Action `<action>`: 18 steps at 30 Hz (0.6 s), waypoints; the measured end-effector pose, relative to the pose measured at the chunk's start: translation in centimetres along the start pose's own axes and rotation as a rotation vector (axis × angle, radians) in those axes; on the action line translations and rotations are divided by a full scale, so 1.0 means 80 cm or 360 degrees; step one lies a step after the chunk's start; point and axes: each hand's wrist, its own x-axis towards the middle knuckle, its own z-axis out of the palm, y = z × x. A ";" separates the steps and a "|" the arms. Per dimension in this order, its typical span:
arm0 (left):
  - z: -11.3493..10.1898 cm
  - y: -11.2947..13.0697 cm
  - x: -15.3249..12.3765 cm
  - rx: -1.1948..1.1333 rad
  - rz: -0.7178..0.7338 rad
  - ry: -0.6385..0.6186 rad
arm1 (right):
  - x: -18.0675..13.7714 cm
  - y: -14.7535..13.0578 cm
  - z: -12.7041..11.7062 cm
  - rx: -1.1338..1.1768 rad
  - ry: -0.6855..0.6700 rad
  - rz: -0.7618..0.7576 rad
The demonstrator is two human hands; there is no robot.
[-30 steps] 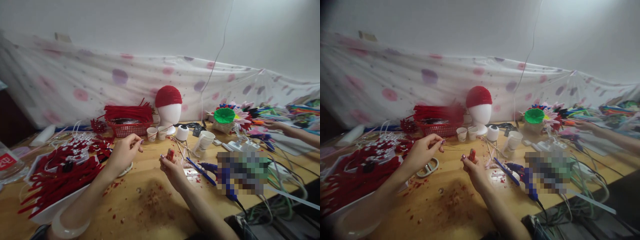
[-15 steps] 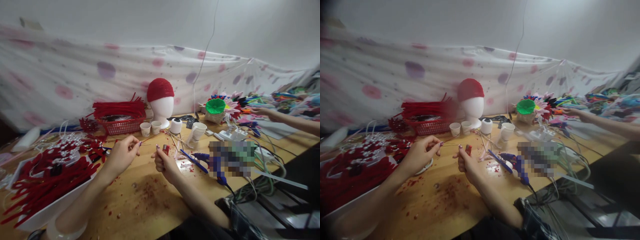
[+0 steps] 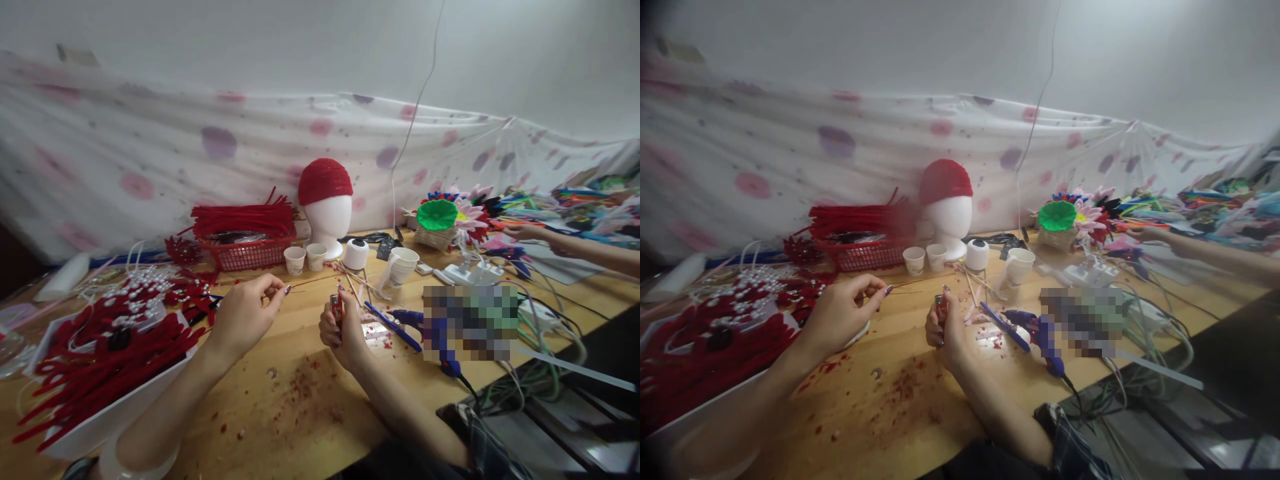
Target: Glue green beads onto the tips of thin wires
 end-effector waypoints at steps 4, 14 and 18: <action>-0.001 0.005 -0.003 0.0010 0.0091 0.0038 | 0.000 -0.004 -0.002 0.0128 0.0103 0.0097; -0.005 0.011 -0.004 0.0026 0.0098 -0.0003 | -0.001 -0.011 -0.001 0.0257 0.0205 -0.0037; -0.006 0.011 -0.004 -0.0001 0.0075 -0.0010 | -0.001 -0.012 -0.001 0.0292 0.0244 -0.0077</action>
